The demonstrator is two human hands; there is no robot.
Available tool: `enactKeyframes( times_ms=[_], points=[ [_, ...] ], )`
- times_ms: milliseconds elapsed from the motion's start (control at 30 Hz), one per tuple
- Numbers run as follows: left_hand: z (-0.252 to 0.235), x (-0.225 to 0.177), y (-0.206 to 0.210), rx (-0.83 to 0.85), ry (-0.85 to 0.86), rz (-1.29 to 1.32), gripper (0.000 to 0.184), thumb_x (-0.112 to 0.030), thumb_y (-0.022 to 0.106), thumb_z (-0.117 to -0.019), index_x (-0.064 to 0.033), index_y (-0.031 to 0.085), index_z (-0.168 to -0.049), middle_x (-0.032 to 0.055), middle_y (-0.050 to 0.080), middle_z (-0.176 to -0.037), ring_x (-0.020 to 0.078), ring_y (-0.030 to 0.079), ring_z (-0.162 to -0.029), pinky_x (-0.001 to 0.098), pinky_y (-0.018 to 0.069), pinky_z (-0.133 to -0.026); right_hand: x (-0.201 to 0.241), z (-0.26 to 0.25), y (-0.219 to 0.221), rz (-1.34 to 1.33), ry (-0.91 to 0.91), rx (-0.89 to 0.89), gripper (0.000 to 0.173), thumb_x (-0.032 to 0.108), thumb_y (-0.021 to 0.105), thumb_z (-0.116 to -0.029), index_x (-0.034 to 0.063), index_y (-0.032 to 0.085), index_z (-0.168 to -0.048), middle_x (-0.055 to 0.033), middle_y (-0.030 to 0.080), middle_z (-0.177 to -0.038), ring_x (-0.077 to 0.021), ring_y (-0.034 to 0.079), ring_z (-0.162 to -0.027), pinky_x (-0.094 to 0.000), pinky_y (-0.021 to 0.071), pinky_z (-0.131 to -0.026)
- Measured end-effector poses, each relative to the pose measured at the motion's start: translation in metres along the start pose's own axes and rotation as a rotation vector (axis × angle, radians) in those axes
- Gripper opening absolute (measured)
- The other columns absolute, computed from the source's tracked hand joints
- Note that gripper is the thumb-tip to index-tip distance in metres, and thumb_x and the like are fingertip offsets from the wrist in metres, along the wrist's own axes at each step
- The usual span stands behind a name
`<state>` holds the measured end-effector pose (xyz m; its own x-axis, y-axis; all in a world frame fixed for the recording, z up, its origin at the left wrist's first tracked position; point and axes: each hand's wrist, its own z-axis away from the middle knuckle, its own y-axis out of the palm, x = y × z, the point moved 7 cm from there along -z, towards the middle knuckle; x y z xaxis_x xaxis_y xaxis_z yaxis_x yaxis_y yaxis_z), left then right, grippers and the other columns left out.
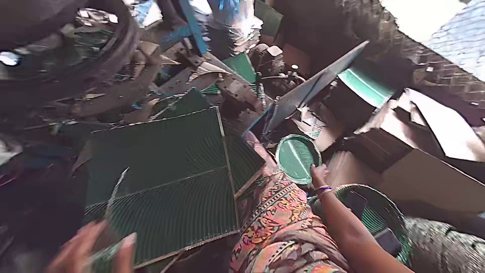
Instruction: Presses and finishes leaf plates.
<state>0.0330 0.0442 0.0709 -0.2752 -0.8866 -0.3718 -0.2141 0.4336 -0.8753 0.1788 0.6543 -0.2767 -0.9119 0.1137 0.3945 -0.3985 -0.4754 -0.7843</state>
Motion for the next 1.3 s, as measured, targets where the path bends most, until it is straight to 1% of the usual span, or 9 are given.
enactKeyframes(
  times_ms=[167,367,567,667,767,900,967,1067,1300],
  points=[
    [-0.02,0.004,0.082,0.275,0.003,-0.092,0.072,-0.071,0.042,-0.0966,-0.0251,0.052,-0.151,0.0089,0.037,-0.164,0.0377,0.028,-0.153,0.066,0.0212,-0.12,0.171,0.069,-0.039,-0.28,-0.884,0.001,0.051,0.008,0.056,-0.0987,-0.0139,0.044,-0.143,-0.0372,0.051,-0.14,-0.0438,0.054,-0.13,-0.0505,0.0451,-0.11],
    [0.004,0.098,0.018,0.091,-0.634,-0.347,0.072,-0.051,0.05,-0.1031,-0.0022,0.04,-0.155,0.0294,0.028,-0.162,0.0508,0.025,-0.15,0.0647,0.0187,-0.121,0.277,0.267,-0.097,-0.384,-1.625,0.121,0.038,0.02,0.055,-0.101,-0.005,0.063,-0.129,-0.0283,0.059,-0.133,-0.0367,0.057,-0.126,-0.048,0.0495,-0.103],
    [0.027,0.122,-0.003,0.087,-0.856,-0.209,0.108,-0.068,0.073,-0.0811,-0.0025,0.035,-0.158,0.0325,0.042,-0.153,0.0548,0.033,-0.144,0.0737,0.0266,-0.112,0.252,0.438,-0.008,0.042,-2.132,0.607,0.051,0.05,0.051,-0.1027,0.0245,0.058,-0.146,-0.0036,0.056,-0.152,-0.0314,0.041,-0.149,-0.0657,0.0286,-0.119],
    [0.039,0.107,-0.017,0.003,-0.77,-0.176,0.089,-0.057,0.082,-0.0773,0.0031,0.057,-0.138,0.0313,0.057,-0.138,0.0544,0.045,-0.134,0.0725,0.0276,-0.113,0.237,0.435,0.02,0.219,-2.146,0.609,0.055,0.056,0.048,-0.1024,0.0241,0.058,-0.146,0.0002,0.059,-0.149,-0.029,0.044,-0.147,-0.0688,0.0267,-0.117],
    [0.068,0.082,-0.033,-0.099,-0.655,-0.161,0.075,-0.057,0.083,-0.0693,-0.0011,0.069,-0.117,0.0316,0.049,-0.142,0.059,0.037,-0.134,0.0767,0.0247,-0.107,0.233,0.405,0.013,0.117,-2.133,0.645,0.049,0.051,0.053,-0.1017,0.0255,0.061,-0.143,0.0054,0.061,-0.146,-0.0218,0.045,-0.147,-0.0595,0.0299,-0.12],
    [0.076,0.033,-0.063,-0.148,-0.486,-0.112,0.076,-0.062,0.079,-0.0726,-0.0025,0.069,-0.119,0.0387,0.037,-0.15,0.0602,0.026,-0.142,0.0703,0.0197,-0.115,0.231,0.384,0.0,-0.026,-2.11,0.769,0.047,0.047,0.05,-0.1051,0.025,0.058,-0.145,0.0064,0.06,-0.147,-0.016,0.04,-0.149,-0.0512,0.0253,-0.125],
    [0.073,0.017,-0.073,-0.227,-0.395,0.107,0.067,-0.041,0.08,-0.0828,0.0104,0.06,-0.121,0.0368,0.044,-0.142,0.0412,0.04,-0.137,0.0492,0.0332,-0.115,0.235,0.384,-0.003,-0.101,-2.058,0.845,0.048,0.047,0.049,-0.1057,0.0235,0.058,-0.146,0.0038,0.061,-0.146,-0.0161,0.042,-0.148,-0.0507,0.0257,-0.125],
    [0.058,0.016,-0.068,-0.359,-0.391,0.558,0.055,-0.013,0.069,-0.0921,0.0154,0.041,-0.13,0.0137,0.059,-0.122,0.0026,0.061,-0.111,0.0221,0.0542,-0.097,0.26,0.388,-0.025,-0.31,-1.968,0.818,0.045,0.044,0.051,-0.1048,0.0206,0.06,-0.143,-0.0019,0.063,-0.143,-0.0187,0.053,-0.139,-0.0455,0.0412,-0.118],
    [-0.079,0.08,-0.036,-0.505,-0.54,0.843,0.054,-0.012,0.064,-0.0936,0.0045,0.048,-0.143,0.0185,0.061,-0.133,0.0161,0.062,-0.118,0.0324,0.0537,-0.1,0.311,0.354,-0.118,-0.8,-1.762,0.479,0.037,0.033,0.042,-0.1105,0.0117,0.062,-0.133,-0.0016,0.073,-0.122,-0.0152,0.072,-0.104,-0.0327,0.0631,-0.085]
  ],
)
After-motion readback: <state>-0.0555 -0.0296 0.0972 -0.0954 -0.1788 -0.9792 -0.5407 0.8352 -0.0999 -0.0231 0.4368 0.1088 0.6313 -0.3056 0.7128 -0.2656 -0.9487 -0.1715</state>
